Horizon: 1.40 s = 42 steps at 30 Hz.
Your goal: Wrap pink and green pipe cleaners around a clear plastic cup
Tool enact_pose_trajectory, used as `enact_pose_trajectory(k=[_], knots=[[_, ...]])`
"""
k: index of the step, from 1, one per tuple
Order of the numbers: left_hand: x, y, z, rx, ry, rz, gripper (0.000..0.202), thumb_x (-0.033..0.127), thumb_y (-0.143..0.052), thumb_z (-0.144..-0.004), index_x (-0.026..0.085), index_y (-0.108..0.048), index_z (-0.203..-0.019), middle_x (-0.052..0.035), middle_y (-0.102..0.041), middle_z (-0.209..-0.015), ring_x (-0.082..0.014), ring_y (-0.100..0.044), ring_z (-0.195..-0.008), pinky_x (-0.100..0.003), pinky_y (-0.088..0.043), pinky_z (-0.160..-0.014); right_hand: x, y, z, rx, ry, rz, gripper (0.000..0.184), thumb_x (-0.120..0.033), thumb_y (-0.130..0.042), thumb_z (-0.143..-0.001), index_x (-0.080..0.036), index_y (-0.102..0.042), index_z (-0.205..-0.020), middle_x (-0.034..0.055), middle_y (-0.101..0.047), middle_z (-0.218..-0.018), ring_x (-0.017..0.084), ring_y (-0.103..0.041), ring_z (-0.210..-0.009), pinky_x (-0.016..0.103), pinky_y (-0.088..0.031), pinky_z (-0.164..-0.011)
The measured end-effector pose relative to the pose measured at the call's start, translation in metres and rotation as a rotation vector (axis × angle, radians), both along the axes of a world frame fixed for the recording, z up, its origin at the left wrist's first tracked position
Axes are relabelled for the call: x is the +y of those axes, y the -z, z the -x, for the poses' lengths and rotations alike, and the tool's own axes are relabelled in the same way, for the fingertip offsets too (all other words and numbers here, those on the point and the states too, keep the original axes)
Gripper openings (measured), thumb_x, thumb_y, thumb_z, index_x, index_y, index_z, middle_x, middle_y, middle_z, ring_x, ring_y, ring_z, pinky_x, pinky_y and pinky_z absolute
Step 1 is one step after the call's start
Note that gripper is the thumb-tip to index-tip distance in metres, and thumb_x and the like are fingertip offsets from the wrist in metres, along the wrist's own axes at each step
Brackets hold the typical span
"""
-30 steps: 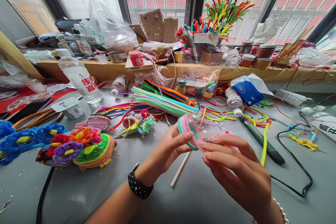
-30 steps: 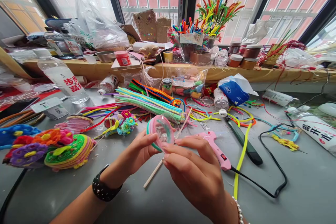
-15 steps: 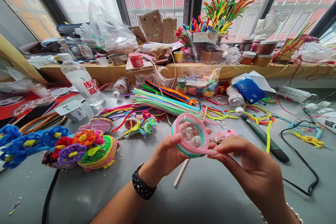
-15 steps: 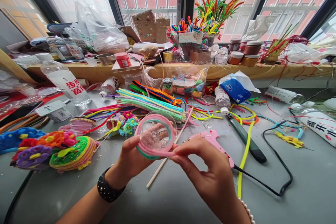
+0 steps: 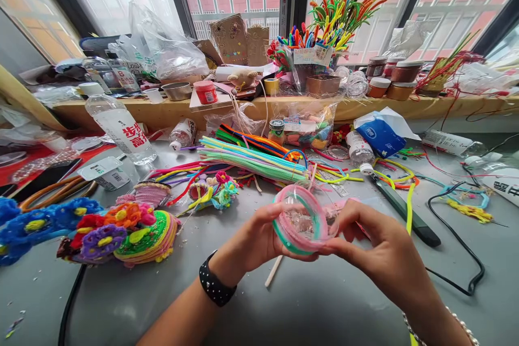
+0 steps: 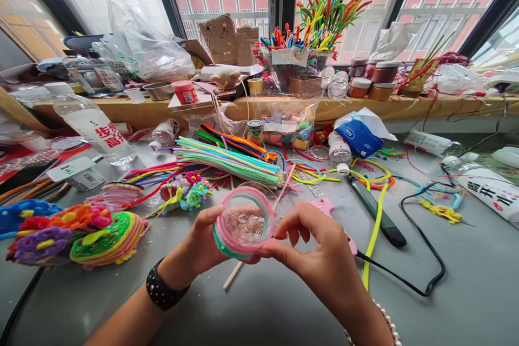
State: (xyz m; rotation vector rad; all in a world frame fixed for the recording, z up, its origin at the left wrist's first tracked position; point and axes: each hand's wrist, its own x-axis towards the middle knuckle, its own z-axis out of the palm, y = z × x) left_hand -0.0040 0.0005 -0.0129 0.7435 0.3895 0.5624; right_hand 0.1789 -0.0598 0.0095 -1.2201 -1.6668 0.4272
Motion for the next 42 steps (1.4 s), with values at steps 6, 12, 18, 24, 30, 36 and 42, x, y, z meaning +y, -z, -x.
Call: enact_pose_trajectory(k=[6, 12, 18, 24, 30, 36, 42], knots=[[0.001, -0.008, 0.0, 0.016, 0.164, 0.012, 0.056, 0.054, -0.054, -0.073, 0.008, -0.065, -0.103, -0.0148, -0.073, -0.088, -0.0286, -0.069, -0.085, -0.034, -0.05, -0.073, 0.007, 0.005, -0.007, -0.042, 0.11, -0.03, 0.041, -0.049, -0.075, -0.062, -0.023, -0.058, -0.088, -0.003, -0.052, -0.069, 0.01, -0.047, -0.054, 0.023, -0.047, -0.05], [0.004, -0.005, 0.001, 0.062, 0.355, 0.076, 0.064, 0.06, -0.038, -0.078, 0.007, -0.068, -0.099, -0.0137, -0.074, -0.088, -0.0252, -0.07, -0.079, -0.031, -0.05, -0.073, 0.006, 0.002, -0.012, -0.109, -0.156, 0.011, 0.014, -0.036, -0.07, -0.072, -0.024, -0.068, -0.066, 0.0008, -0.046, -0.076, 0.015, -0.052, -0.073, 0.024, -0.05, -0.06], [0.006, -0.005, 0.002, 0.117, 0.446, 0.109, 0.074, 0.064, -0.03, -0.076, 0.005, -0.067, -0.102, -0.014, -0.072, -0.096, -0.0219, -0.07, -0.079, -0.028, -0.049, -0.073, 0.005, 0.002, -0.012, -0.077, -0.198, -0.044, 0.021, -0.039, -0.066, -0.075, -0.024, -0.068, -0.061, 0.0001, -0.041, -0.071, 0.014, -0.05, -0.068, 0.026, -0.05, -0.061], [0.007, -0.005, 0.002, 0.129, 0.436, 0.095, 0.072, 0.063, -0.03, -0.077, 0.007, -0.067, -0.1, -0.0138, -0.072, -0.095, -0.023, -0.069, -0.079, -0.03, -0.048, -0.073, 0.003, 0.002, -0.011, -0.113, -0.177, -0.077, 0.02, -0.034, -0.066, -0.077, -0.023, -0.067, -0.06, 0.0004, -0.043, -0.071, 0.013, -0.05, -0.067, 0.025, -0.049, -0.058], [0.005, -0.005, 0.002, 0.071, 0.306, 0.07, 0.062, 0.059, -0.041, -0.076, 0.007, -0.066, -0.099, -0.0149, -0.073, -0.087, -0.0234, -0.069, -0.076, -0.032, -0.05, -0.073, 0.006, 0.006, -0.008, -0.121, -0.135, -0.139, 0.014, -0.033, -0.065, -0.078, -0.024, -0.069, -0.067, 0.0004, -0.044, -0.073, 0.013, -0.051, -0.069, 0.024, -0.049, -0.059], [0.008, -0.014, 0.003, 0.248, -0.244, -0.112, 0.04, 0.048, -0.057, -0.074, 0.015, -0.062, -0.096, -0.0069, -0.07, -0.082, -0.0197, -0.065, -0.073, -0.037, -0.049, -0.078, 0.008, 0.012, -0.005, -0.049, 0.072, -0.179, 0.034, -0.036, -0.07, -0.074, -0.026, -0.063, -0.105, -0.001, -0.048, -0.078, 0.01, -0.047, -0.061, 0.022, -0.048, -0.056], [0.016, -0.013, 0.007, 0.554, -0.622, -0.509, 0.046, 0.044, -0.071, -0.067, 0.017, -0.048, -0.096, -0.0047, -0.061, -0.094, -0.0192, -0.059, -0.089, -0.03, -0.045, -0.079, 0.016, 0.02, -0.004, 0.019, 0.076, -0.065, 0.019, -0.034, -0.062, -0.081, -0.022, -0.062, -0.095, -0.0007, -0.058, -0.073, 0.011, -0.056, -0.061, 0.022, -0.05, -0.054]])
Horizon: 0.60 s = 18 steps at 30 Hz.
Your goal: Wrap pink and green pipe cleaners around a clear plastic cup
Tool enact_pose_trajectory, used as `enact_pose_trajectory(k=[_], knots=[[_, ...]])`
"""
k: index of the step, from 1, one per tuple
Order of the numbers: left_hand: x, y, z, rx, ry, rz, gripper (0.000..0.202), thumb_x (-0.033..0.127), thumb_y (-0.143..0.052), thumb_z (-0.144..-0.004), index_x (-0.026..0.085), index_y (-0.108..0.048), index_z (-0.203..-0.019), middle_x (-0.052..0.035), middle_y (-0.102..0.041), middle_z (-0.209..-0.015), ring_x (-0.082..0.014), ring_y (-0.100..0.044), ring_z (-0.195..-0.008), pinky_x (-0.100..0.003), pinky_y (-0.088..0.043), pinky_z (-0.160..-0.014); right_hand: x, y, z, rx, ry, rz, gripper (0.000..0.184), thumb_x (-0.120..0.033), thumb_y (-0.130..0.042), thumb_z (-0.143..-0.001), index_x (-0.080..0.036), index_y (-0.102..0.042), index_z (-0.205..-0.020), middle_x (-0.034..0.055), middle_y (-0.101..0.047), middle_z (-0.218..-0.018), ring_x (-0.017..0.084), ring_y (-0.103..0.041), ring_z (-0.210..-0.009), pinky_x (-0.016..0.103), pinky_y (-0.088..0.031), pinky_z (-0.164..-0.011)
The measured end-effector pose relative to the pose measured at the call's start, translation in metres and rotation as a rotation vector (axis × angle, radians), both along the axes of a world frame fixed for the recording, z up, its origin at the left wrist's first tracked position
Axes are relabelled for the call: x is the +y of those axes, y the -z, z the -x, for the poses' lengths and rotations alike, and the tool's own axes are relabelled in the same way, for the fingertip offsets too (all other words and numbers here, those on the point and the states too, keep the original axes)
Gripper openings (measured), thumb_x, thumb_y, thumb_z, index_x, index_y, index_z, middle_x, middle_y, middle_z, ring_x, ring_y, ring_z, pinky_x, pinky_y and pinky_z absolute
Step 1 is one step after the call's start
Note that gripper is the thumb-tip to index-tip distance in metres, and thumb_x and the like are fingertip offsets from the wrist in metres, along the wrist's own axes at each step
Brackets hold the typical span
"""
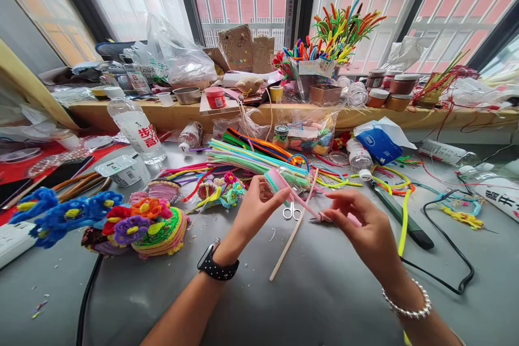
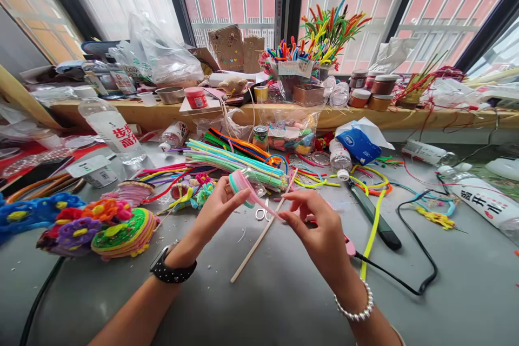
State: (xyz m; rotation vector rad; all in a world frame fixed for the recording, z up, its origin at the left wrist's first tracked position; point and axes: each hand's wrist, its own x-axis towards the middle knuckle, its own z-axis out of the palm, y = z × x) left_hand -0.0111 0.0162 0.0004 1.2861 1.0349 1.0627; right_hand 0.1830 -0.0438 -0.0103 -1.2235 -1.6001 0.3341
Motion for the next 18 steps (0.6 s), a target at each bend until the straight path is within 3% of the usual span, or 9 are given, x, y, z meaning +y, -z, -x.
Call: enact_pose_trajectory(k=[3, 7, 11, 18], knots=[[0.0, 0.002, 0.001, 0.043, 0.036, -0.076, 0.049, 0.045, -0.068, -0.07, 0.017, -0.044, -0.101, -0.0082, -0.06, -0.102, -0.0193, -0.059, -0.092, -0.031, -0.046, -0.08, 0.003, 0.001, 0.005, -0.058, -0.026, 0.079, 0.029, -0.039, -0.062, -0.079, -0.02, -0.06, -0.1, 0.0023, -0.062, -0.083, 0.011, -0.056, -0.062, 0.025, -0.052, -0.059], [-0.001, 0.002, 0.001, 0.088, 0.027, -0.106, 0.049, 0.048, -0.068, -0.068, 0.017, -0.045, -0.098, -0.0063, -0.062, -0.092, -0.0194, -0.061, -0.086, -0.031, -0.047, -0.075, 0.004, -0.001, 0.014, -0.155, -0.085, 0.115, 0.025, -0.041, -0.062, -0.079, -0.02, -0.063, -0.094, 0.0023, -0.063, -0.079, 0.013, -0.056, -0.063, 0.025, -0.049, -0.057], [0.0, 0.004, 0.002, 0.075, 0.028, -0.105, 0.054, 0.052, -0.068, -0.066, 0.016, -0.045, -0.099, -0.0087, -0.063, -0.097, -0.021, -0.061, -0.089, -0.033, -0.048, -0.076, 0.004, -0.002, 0.02, -0.171, -0.096, 0.09, 0.021, -0.035, -0.055, -0.085, -0.02, -0.064, -0.075, 0.0012, -0.064, -0.068, 0.013, -0.056, -0.062, 0.024, -0.045, -0.054], [0.002, 0.007, 0.003, 0.058, 0.049, -0.103, 0.056, 0.052, -0.066, -0.069, 0.015, -0.044, -0.105, -0.0126, -0.061, -0.107, -0.0214, -0.061, -0.092, -0.035, -0.049, -0.08, 0.004, -0.016, 0.019, -0.098, 0.002, -0.004, 0.021, -0.034, -0.055, -0.085, -0.019, -0.064, -0.073, 0.0005, -0.063, -0.064, 0.013, -0.057, -0.057, 0.024, -0.046, -0.056]])
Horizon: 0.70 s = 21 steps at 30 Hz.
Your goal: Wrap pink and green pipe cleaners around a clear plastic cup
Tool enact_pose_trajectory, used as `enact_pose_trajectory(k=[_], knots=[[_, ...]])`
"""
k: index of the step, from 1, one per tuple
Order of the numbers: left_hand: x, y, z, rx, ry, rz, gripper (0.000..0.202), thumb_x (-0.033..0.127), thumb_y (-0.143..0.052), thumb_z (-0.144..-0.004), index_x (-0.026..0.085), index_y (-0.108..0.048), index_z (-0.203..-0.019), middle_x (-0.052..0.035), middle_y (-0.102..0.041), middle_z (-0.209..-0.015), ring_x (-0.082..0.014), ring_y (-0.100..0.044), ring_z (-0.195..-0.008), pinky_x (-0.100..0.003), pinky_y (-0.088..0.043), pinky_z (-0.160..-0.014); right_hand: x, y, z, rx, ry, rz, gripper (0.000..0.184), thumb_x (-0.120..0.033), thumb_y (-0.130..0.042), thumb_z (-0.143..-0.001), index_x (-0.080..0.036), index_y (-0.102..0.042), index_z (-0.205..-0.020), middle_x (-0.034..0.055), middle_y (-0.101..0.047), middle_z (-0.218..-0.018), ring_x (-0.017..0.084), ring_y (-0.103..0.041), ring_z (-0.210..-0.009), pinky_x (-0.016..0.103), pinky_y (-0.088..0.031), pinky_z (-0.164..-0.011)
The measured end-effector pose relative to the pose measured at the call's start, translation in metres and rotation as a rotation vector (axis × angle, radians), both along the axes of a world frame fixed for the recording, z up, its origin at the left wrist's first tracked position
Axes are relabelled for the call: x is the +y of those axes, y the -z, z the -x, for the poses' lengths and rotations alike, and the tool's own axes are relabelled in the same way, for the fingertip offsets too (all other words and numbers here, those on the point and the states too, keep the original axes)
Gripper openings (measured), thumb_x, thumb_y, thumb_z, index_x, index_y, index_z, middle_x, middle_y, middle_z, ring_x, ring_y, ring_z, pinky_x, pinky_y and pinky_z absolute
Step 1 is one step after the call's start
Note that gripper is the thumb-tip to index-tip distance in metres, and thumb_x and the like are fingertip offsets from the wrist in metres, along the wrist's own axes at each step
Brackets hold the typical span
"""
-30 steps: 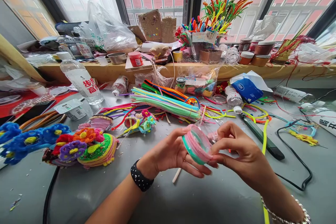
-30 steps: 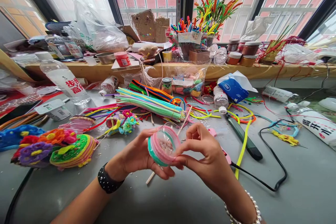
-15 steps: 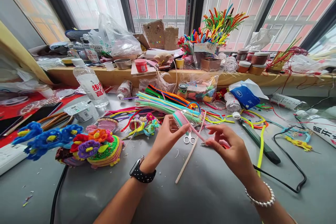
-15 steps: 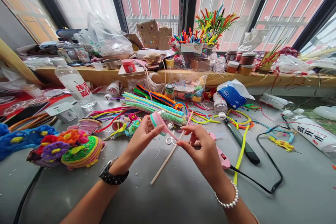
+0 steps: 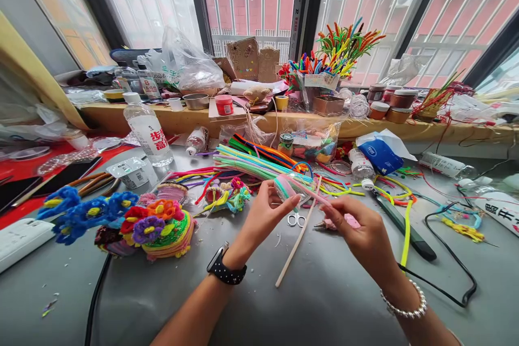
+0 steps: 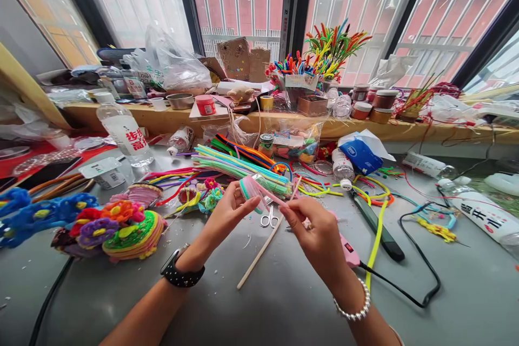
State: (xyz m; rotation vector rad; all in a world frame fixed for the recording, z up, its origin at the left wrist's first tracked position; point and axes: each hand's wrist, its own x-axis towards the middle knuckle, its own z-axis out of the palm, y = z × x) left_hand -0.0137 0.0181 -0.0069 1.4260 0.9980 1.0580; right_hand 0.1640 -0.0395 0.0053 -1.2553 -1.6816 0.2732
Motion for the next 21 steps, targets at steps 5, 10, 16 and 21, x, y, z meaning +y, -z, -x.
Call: enact_pose_trajectory(k=[5, 10, 16, 21], knots=[[0.0, -0.001, 0.001, 0.008, -0.034, -0.019, 0.063, 0.052, -0.067, -0.068, 0.016, -0.04, -0.111, -0.0125, -0.06, -0.107, -0.0223, -0.06, -0.095, -0.036, -0.05, -0.081, 0.006, -0.016, 0.0, 0.062, 0.077, -0.05, 0.021, -0.034, -0.056, -0.084, -0.021, -0.067, -0.071, -0.0015, -0.062, -0.061, 0.012, -0.057, -0.057, 0.023, -0.044, -0.055], [0.0, 0.0, -0.001, 0.062, -0.067, -0.048, 0.07, 0.051, -0.07, -0.065, 0.016, -0.039, -0.116, -0.0127, -0.057, -0.107, -0.0242, -0.061, -0.095, -0.039, -0.05, -0.081, 0.017, -0.025, 0.0, 0.156, 0.159, -0.092, 0.021, -0.036, -0.056, -0.084, -0.02, -0.068, -0.077, -0.0013, -0.062, -0.062, 0.012, -0.056, -0.057, 0.023, -0.044, -0.055], [0.0, 0.005, 0.0, 0.309, -0.177, -0.291, 0.078, 0.044, -0.068, -0.068, 0.016, -0.031, -0.131, -0.0129, -0.057, -0.109, -0.0252, -0.058, -0.099, -0.042, -0.05, -0.084, 0.015, -0.021, -0.002, 0.209, 0.141, -0.104, 0.018, -0.036, -0.058, -0.083, -0.022, -0.068, -0.077, -0.0025, -0.062, -0.06, 0.011, -0.057, -0.055, 0.021, -0.046, -0.054], [0.001, 0.009, 0.003, 0.448, -0.314, -0.599, 0.066, 0.035, -0.066, -0.072, 0.022, -0.036, -0.128, -0.0118, -0.054, -0.12, -0.026, -0.053, -0.112, -0.039, -0.049, -0.086, 0.009, -0.016, -0.013, 0.206, 0.109, -0.088, 0.009, -0.031, -0.062, -0.081, -0.025, -0.069, -0.081, -0.0027, -0.066, -0.072, 0.01, -0.06, -0.065, 0.02, -0.048, -0.062]])
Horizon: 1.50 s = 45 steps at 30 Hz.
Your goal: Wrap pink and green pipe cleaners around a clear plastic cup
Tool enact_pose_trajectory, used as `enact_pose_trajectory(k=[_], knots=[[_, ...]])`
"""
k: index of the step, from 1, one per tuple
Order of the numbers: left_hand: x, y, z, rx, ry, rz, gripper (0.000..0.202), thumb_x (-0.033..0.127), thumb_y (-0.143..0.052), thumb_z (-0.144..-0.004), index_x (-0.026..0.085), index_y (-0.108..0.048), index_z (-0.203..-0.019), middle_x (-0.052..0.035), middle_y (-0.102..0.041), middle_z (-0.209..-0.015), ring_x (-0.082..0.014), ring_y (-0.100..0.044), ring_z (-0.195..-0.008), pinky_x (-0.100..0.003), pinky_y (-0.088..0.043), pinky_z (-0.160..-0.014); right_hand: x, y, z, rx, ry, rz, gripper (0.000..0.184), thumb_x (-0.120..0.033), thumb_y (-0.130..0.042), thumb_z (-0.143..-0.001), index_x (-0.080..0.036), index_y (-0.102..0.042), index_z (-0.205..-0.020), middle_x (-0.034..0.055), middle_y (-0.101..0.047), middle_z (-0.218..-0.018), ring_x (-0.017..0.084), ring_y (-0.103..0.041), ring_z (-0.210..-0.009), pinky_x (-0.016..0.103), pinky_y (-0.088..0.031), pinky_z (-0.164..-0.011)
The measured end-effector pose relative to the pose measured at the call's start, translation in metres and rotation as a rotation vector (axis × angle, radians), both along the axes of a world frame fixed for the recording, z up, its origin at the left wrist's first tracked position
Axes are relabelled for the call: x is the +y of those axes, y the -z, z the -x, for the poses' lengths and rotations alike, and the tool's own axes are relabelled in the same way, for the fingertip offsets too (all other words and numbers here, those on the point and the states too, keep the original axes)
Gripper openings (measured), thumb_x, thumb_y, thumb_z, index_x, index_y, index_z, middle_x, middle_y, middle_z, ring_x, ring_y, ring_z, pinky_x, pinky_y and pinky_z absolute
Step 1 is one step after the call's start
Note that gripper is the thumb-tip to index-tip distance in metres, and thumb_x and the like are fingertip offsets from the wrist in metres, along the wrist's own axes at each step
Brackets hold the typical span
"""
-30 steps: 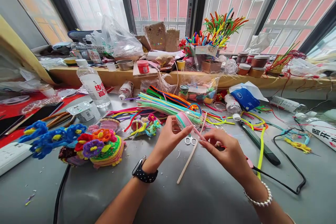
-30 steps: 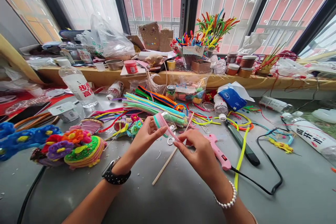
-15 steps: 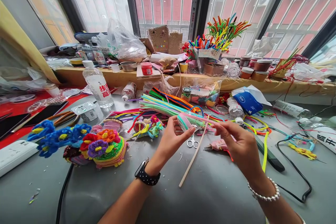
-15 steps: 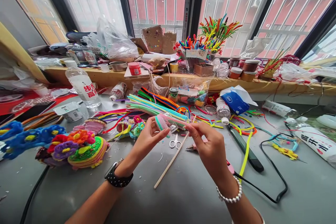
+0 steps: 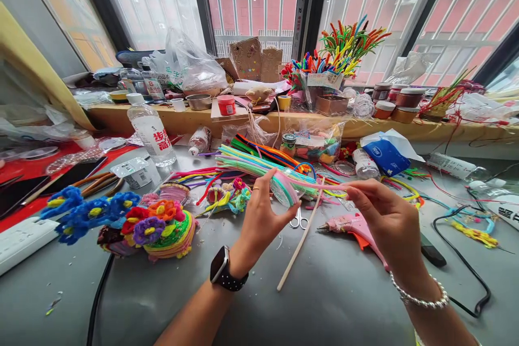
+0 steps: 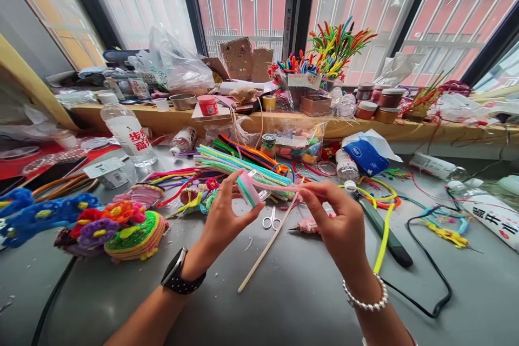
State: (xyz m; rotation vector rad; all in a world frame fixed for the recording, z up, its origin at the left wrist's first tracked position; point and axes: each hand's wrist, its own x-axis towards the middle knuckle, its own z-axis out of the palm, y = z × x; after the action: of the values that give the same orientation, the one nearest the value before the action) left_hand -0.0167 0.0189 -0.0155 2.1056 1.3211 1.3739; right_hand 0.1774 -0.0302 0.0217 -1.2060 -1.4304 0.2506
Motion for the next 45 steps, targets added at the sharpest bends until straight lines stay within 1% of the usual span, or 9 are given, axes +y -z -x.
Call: enact_pose_trajectory(k=[9, 17, 24, 30, 36, 38, 40, 42, 45], knots=[[0.002, 0.004, 0.001, 0.103, -0.115, -0.257, 0.072, 0.022, -0.066, -0.073, 0.022, -0.027, -0.134, -0.0142, -0.049, -0.126, -0.0263, -0.047, -0.119, -0.039, -0.049, -0.09, -0.001, 0.001, -0.008, 0.035, -0.055, -0.083, 0.005, -0.026, -0.063, -0.081, -0.024, -0.066, -0.077, -0.0035, -0.061, -0.067, 0.008, -0.056, -0.061, 0.017, -0.045, -0.055], [0.0, 0.002, -0.001, 0.107, -0.115, -0.248, 0.072, 0.023, -0.066, -0.073, 0.022, -0.027, -0.133, -0.0141, -0.049, -0.125, -0.0271, -0.046, -0.119, -0.043, -0.044, -0.096, -0.003, 0.001, -0.008, 0.104, -0.041, -0.109, 0.007, -0.028, -0.063, -0.08, -0.023, -0.065, -0.075, -0.0014, -0.059, -0.065, 0.012, -0.055, -0.06, 0.022, -0.046, -0.055], [-0.001, -0.001, 0.001, 0.096, -0.101, -0.234, 0.065, 0.023, -0.064, -0.075, 0.025, -0.031, -0.131, -0.0121, -0.047, -0.122, -0.0248, -0.047, -0.116, -0.039, -0.045, -0.093, -0.005, -0.004, -0.001, 0.093, -0.029, -0.004, 0.016, -0.034, -0.062, -0.078, -0.022, -0.062, -0.066, -0.0002, -0.056, -0.064, 0.014, -0.053, -0.059, 0.025, -0.044, -0.055], [-0.001, -0.002, 0.002, 0.157, -0.163, -0.382, 0.06, 0.014, -0.063, -0.073, 0.026, -0.036, -0.125, -0.0108, -0.046, -0.121, -0.0248, -0.049, -0.114, -0.039, -0.045, -0.093, -0.002, -0.002, -0.009, -0.048, -0.104, 0.141, 0.027, -0.04, -0.057, -0.081, -0.02, -0.062, -0.063, -0.0021, -0.051, -0.057, 0.011, -0.045, -0.054, 0.024, -0.038, -0.052], [-0.004, 0.002, 0.002, 0.211, -0.13, -0.528, 0.06, 0.008, -0.06, -0.073, 0.028, -0.038, -0.125, -0.011, -0.043, -0.125, -0.0254, -0.05, -0.114, -0.039, -0.046, -0.092, 0.003, 0.0, -0.009, -0.217, -0.17, 0.092, 0.023, -0.042, -0.06, -0.08, -0.021, -0.065, -0.073, 0.0012, -0.059, -0.07, 0.014, -0.053, -0.064, 0.026, -0.044, -0.062], [-0.005, 0.001, 0.001, 0.121, -0.06, -0.477, 0.06, 0.011, -0.062, -0.072, 0.029, -0.039, -0.124, -0.0101, -0.044, -0.125, -0.0257, -0.049, -0.116, -0.04, -0.044, -0.094, 0.004, 0.0, -0.006, -0.224, -0.197, 0.068, 0.023, -0.043, -0.061, -0.078, -0.021, -0.066, -0.082, 0.0023, -0.06, -0.076, 0.014, -0.053, -0.065, 0.028, -0.046, -0.065], [-0.007, -0.004, 0.0, -0.075, 0.083, -0.293, 0.062, 0.017, -0.067, -0.07, 0.029, -0.039, -0.124, -0.0095, -0.046, -0.126, -0.0261, -0.047, -0.118, -0.041, -0.043, -0.096, 0.005, 0.0, -0.002, -0.199, -0.225, 0.044, 0.026, -0.045, -0.06, -0.078, -0.021, -0.065, -0.088, 0.0035, -0.06, -0.081, 0.015, -0.053, -0.068, 0.028, -0.047, -0.065], [-0.008, -0.01, -0.002, -0.349, 0.3, 0.062, 0.064, 0.024, -0.069, -0.069, 0.027, -0.037, -0.125, -0.0093, -0.049, -0.126, -0.0249, -0.051, -0.115, -0.039, -0.045, -0.094, 0.005, 0.001, 0.0, -0.151, -0.238, 0.028, 0.026, -0.044, -0.058, -0.08, -0.022, -0.065, -0.091, 0.0045, -0.06, -0.086, 0.015, -0.055, -0.072, 0.027, -0.048, -0.065], [-0.009, -0.021, -0.002, -0.739, 0.467, 0.483, 0.059, 0.035, -0.068, -0.069, 0.024, -0.044, -0.121, -0.0082, -0.056, -0.121, -0.0261, -0.054, -0.113, -0.04, -0.044, -0.095, 0.005, 0.002, 0.001, -0.066, -0.216, 0.042, 0.026, -0.044, -0.057, -0.081, -0.023, -0.064, -0.093, 0.0058, -0.059, -0.096, 0.016, -0.056, -0.078, 0.026, -0.05, -0.065]])
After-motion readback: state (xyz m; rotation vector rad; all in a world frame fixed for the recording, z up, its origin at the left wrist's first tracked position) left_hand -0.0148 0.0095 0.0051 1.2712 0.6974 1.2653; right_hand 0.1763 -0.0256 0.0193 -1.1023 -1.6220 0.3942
